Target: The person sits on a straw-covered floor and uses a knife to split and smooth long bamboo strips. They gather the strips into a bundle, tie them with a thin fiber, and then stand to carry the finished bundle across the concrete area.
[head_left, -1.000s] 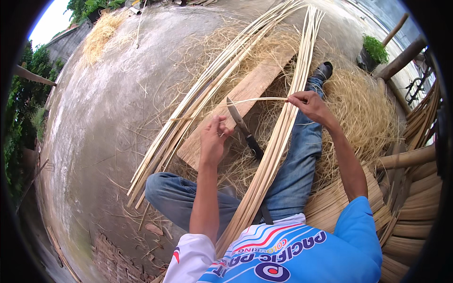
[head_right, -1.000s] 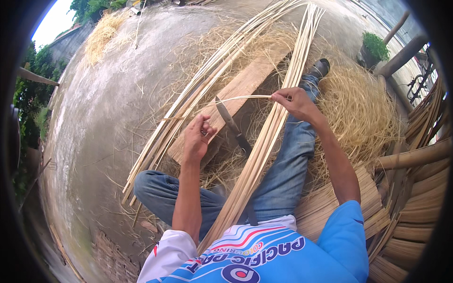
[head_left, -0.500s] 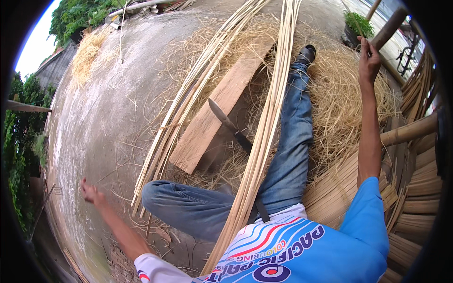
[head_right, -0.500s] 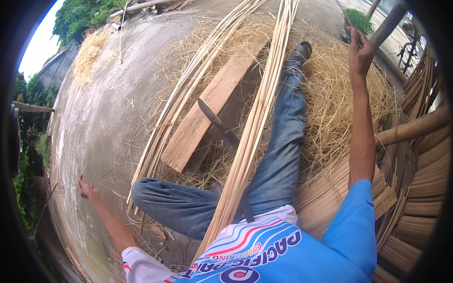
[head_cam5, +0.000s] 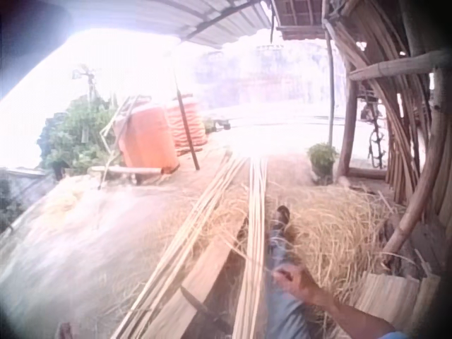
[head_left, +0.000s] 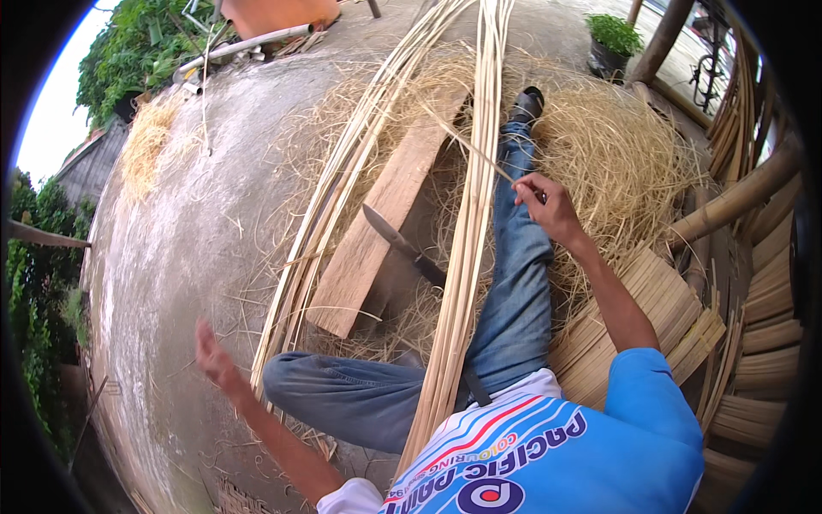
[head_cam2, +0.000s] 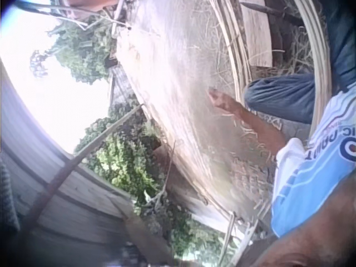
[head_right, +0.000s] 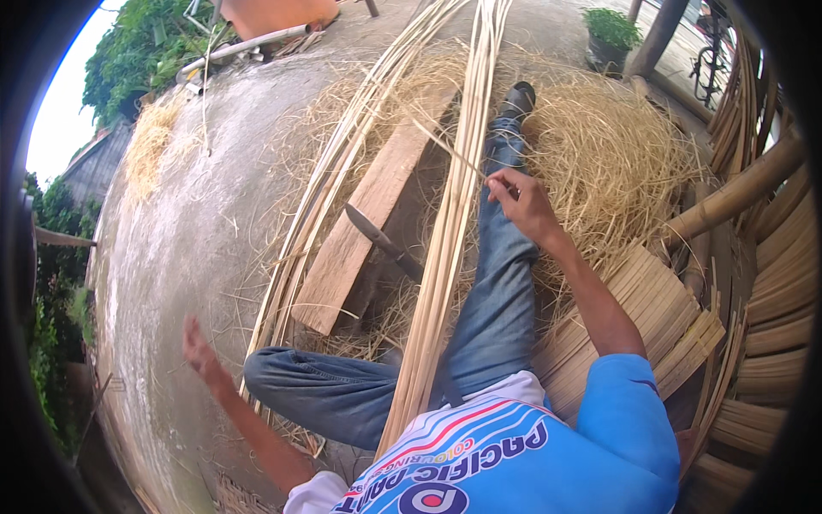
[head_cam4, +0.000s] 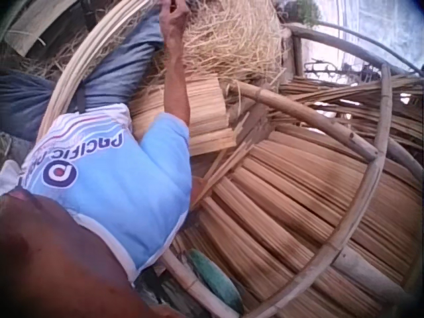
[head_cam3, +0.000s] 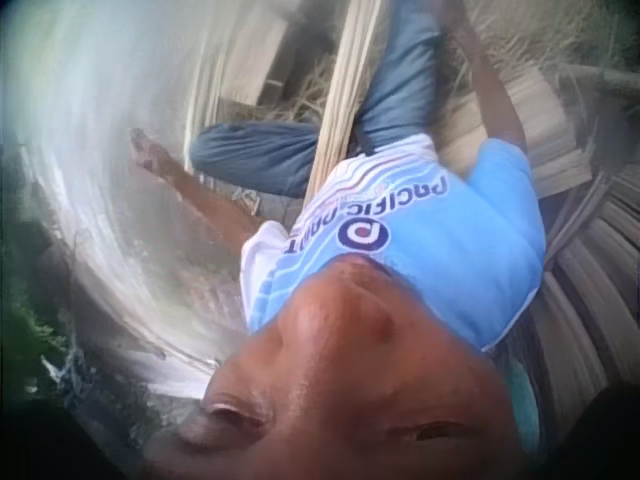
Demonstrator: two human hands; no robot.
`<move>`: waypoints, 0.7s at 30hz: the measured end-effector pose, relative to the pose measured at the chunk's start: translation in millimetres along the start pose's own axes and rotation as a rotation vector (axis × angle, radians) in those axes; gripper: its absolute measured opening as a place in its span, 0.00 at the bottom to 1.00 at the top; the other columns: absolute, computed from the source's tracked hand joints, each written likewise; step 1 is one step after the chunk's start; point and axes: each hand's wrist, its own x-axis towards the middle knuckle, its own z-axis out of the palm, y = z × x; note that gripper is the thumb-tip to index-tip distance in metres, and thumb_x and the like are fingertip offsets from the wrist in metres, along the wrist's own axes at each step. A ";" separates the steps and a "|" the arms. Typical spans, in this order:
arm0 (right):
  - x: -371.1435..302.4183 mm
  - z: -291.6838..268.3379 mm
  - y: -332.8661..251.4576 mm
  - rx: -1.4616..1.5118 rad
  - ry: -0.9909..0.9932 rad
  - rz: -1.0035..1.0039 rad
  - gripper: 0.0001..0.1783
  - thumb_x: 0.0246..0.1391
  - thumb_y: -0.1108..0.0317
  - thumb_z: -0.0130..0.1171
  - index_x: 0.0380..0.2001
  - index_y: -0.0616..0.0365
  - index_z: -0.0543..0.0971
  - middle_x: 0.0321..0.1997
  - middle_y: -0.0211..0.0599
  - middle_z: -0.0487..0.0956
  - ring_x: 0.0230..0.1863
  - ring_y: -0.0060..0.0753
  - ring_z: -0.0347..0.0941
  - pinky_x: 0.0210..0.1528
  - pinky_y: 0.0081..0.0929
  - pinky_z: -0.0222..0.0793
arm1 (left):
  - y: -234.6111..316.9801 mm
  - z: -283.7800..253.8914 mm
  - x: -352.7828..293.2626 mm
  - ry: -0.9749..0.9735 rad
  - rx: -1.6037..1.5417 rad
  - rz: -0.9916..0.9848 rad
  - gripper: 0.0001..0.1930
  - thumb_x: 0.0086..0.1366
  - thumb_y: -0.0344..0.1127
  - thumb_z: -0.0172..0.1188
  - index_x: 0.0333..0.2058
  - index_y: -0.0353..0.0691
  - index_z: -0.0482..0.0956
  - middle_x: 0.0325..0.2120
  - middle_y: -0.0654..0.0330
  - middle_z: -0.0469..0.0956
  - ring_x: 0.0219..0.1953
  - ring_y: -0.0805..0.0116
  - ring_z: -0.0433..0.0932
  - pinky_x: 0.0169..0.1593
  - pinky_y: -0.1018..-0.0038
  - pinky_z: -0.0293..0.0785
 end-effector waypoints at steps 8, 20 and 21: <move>-79.0 55.9 -19.1 0.017 -0.241 -0.209 0.08 0.64 0.70 0.58 0.38 0.65 0.81 0.25 0.36 0.81 0.27 0.22 0.77 0.29 0.25 0.70 | 147.0 251.4 -78.2 -0.723 -1.012 -0.845 0.36 0.72 0.53 0.56 0.64 0.28 0.60 0.51 0.41 0.76 0.56 0.48 0.77 0.62 0.55 0.75; -97.1 76.5 -8.7 0.322 -0.680 0.229 0.14 0.67 0.63 0.58 0.46 0.64 0.82 0.37 0.37 0.84 0.37 0.21 0.78 0.43 0.24 0.74 | 128.9 273.8 -127.7 -0.761 -0.836 -0.624 0.22 0.75 0.42 0.55 0.57 0.30 0.71 0.34 0.58 0.80 0.39 0.65 0.83 0.49 0.66 0.84; -94.2 77.7 -22.1 0.404 -0.693 0.293 0.16 0.68 0.63 0.57 0.48 0.65 0.82 0.34 0.33 0.83 0.33 0.16 0.75 0.37 0.19 0.72 | 129.5 274.8 -129.5 -0.757 -0.832 -0.614 0.24 0.74 0.45 0.56 0.58 0.30 0.70 0.36 0.57 0.80 0.41 0.64 0.83 0.50 0.66 0.83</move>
